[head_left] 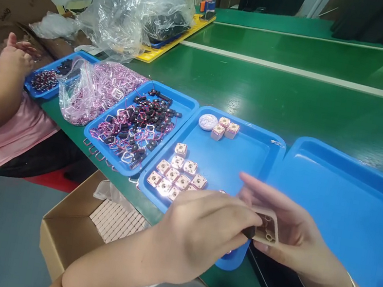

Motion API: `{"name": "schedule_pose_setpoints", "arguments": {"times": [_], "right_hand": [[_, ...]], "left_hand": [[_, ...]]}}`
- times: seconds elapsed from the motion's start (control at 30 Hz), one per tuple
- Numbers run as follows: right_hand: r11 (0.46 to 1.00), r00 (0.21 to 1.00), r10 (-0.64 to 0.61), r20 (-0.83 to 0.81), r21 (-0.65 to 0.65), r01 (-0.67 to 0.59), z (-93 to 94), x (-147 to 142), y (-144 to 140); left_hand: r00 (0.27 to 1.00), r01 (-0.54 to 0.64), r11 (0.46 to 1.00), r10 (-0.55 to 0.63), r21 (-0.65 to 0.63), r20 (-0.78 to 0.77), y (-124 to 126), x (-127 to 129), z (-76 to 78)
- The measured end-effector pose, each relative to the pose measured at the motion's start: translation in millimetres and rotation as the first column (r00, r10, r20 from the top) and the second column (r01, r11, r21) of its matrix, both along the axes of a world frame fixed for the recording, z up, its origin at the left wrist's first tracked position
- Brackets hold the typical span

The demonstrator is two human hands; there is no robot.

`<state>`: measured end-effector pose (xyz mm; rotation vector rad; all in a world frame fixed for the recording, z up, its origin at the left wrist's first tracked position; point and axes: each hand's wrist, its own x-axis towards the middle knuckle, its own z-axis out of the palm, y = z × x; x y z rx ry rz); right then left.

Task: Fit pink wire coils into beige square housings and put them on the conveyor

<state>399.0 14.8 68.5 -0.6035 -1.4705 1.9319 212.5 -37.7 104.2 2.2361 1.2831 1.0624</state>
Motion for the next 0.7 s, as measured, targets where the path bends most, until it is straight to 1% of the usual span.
{"name": "schedule_pose_setpoints", "arguments": {"times": [0.07, 0.2, 0.33, 0.4, 0.5, 0.63, 0.7], "right_hand": [[1.0, 1.0, -0.013, 0.011, 0.017, 0.013, -0.7, -1.0, 0.0], [0.999, 0.999, -0.028, 0.023, 0.023, 0.028, -2.8, -1.8, -0.2], [0.999, 1.0, -0.025, 0.006, -0.033, 0.025, -2.0, -1.9, -0.7], [0.997, 0.999, -0.031, 0.012, -0.07, 0.032, -0.9, -2.0, -0.6], [0.993, 0.999, -0.049, 0.017, -0.108, 0.051, 0.1, -2.2, 0.8], [0.993, 0.998, -0.06, 0.011, -0.101, 0.061, -1.4, -2.4, 3.9], [0.993, 0.998, -0.062, 0.032, -0.101, 0.065, -3.2, -2.4, 4.5]], "left_hand": [[0.998, -0.002, 1.0, 0.004, 0.03, -0.068, -1.0, -1.5, -0.5], [0.988, -0.052, 0.991, 0.069, 0.127, -0.14, 0.8, -0.7, 4.1], [0.985, 0.004, 0.975, 0.035, 0.222, -0.171, 1.8, 2.1, 11.7], [0.982, 0.012, 0.973, 0.032, 0.231, -0.186, 0.9, 2.5, 14.6], [0.979, 0.019, 0.979, 0.024, 0.204, -0.205, -0.5, 1.4, 17.9], [0.971, 0.055, 0.977, -0.005, 0.204, -0.24, 0.0, -0.9, 22.1], [0.963, 0.068, 0.971, -0.004, 0.231, -0.268, 0.8, -1.4, 23.3]]}}
